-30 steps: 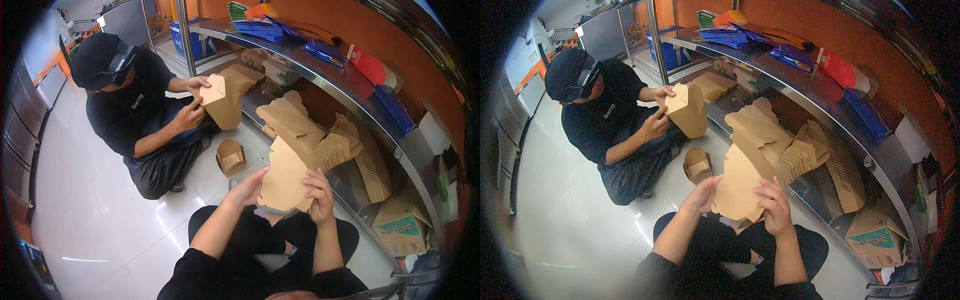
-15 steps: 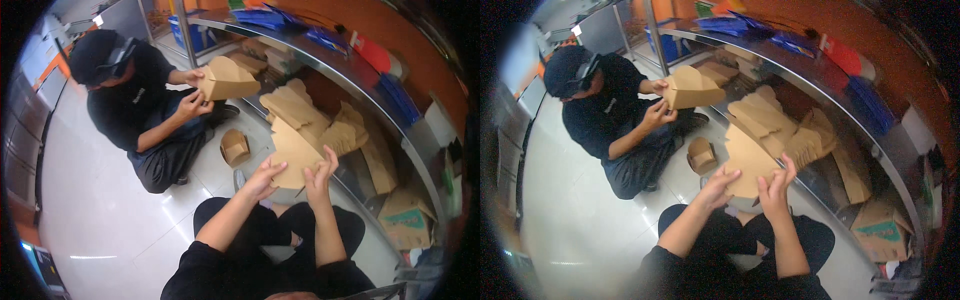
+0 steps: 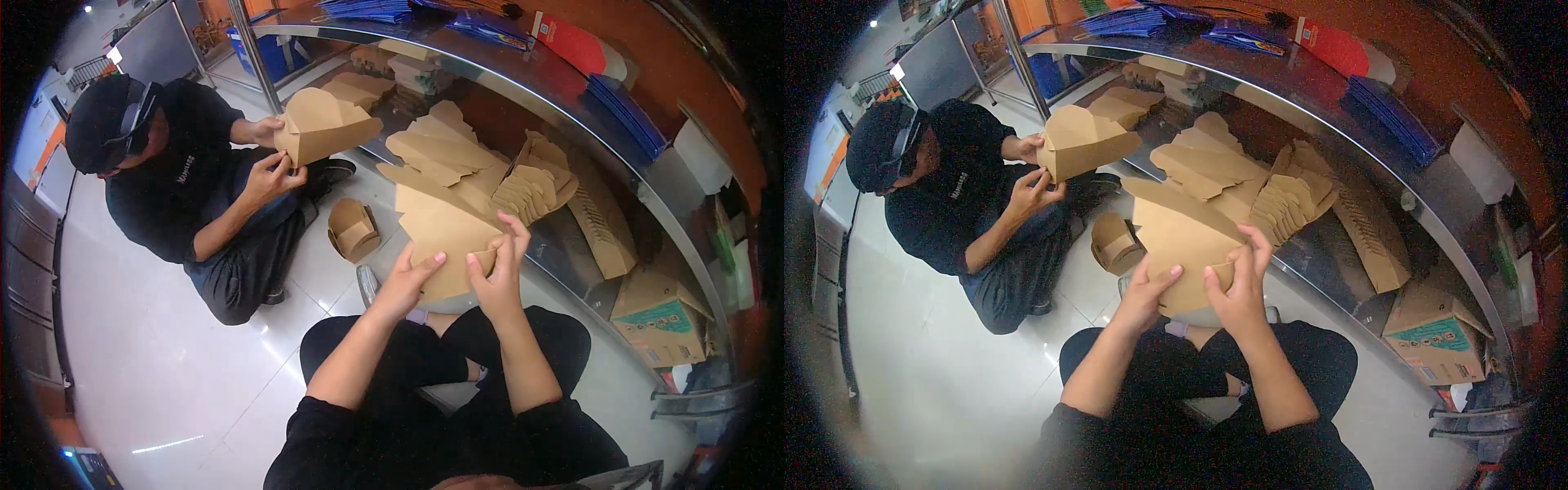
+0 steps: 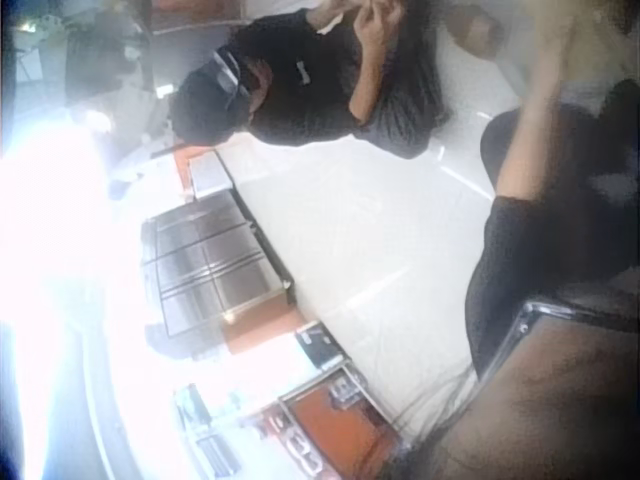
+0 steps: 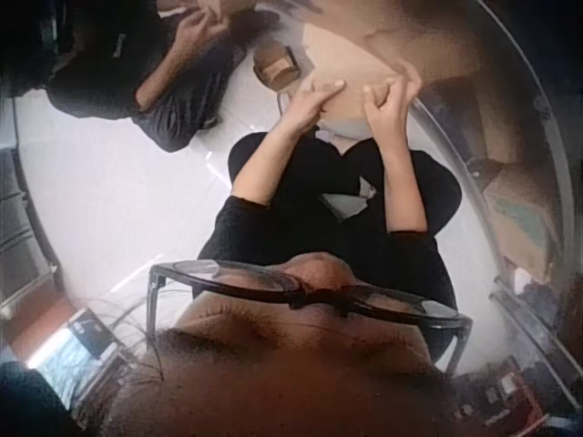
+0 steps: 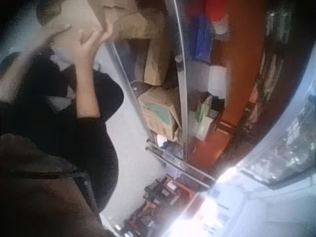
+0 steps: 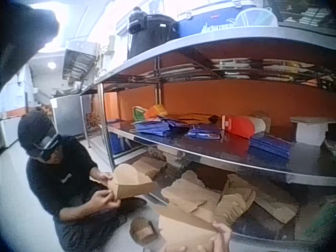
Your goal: The person sits on the floor and folds flat cardboard pieces into small boxes by hand. They repeatedly pick up a flat piece, fold the sides, and tuck the flaps to form a box, then place the finished box into a stack on the floor.
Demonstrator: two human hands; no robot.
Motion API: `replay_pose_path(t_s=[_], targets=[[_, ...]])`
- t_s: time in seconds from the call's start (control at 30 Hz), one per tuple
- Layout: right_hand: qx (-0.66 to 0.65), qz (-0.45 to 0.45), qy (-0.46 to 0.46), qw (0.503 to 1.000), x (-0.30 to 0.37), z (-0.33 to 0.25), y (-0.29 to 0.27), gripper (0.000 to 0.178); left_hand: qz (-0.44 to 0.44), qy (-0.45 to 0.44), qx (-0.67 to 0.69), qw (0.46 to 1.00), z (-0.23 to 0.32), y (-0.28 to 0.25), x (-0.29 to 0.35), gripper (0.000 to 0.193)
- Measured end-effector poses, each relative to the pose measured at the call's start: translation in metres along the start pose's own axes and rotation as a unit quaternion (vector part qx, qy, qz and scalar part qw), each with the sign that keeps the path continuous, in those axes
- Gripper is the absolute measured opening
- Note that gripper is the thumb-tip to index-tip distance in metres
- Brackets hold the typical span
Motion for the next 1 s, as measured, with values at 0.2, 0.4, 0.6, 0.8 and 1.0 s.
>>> replay_pose_path(t_s=[0.2,0.4,0.6,0.8,1.0], targets=[[-0.054,0.055,-0.034,0.996,-0.003,0.010,0.001,0.021,0.017,-0.026,0.040,0.999,-0.013,0.008,0.000,0.043],[-0.097,0.061,-0.037,0.993,-0.004,0.010,0.004,0.018,-0.027,-0.055,0.126,0.990,-0.015,0.008,0.000,0.045],[-0.114,0.067,-0.043,0.990,-0.003,0.015,0.002,0.015,-0.057,-0.061,0.172,0.981,-0.017,0.009,0.000,0.044],[-0.120,-0.050,-0.018,0.991,-0.002,0.019,0.002,0.015,0.000,-0.086,0.092,0.992,-0.014,-0.002,-0.004,0.045],[-0.316,-0.021,0.050,0.947,0.003,0.026,0.004,0.014,-0.032,-0.034,0.096,0.994,-0.009,0.007,0.002,0.045]])
Point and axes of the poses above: each hand's wrist, its own x-axis away from the middle knuckle, its own y-axis out of the palm, z = x × y, the point moved 2 cm from there along -x, towards the middle knuckle, and after that the axes turned 8 degrees about -x, right-handed, at the moved point
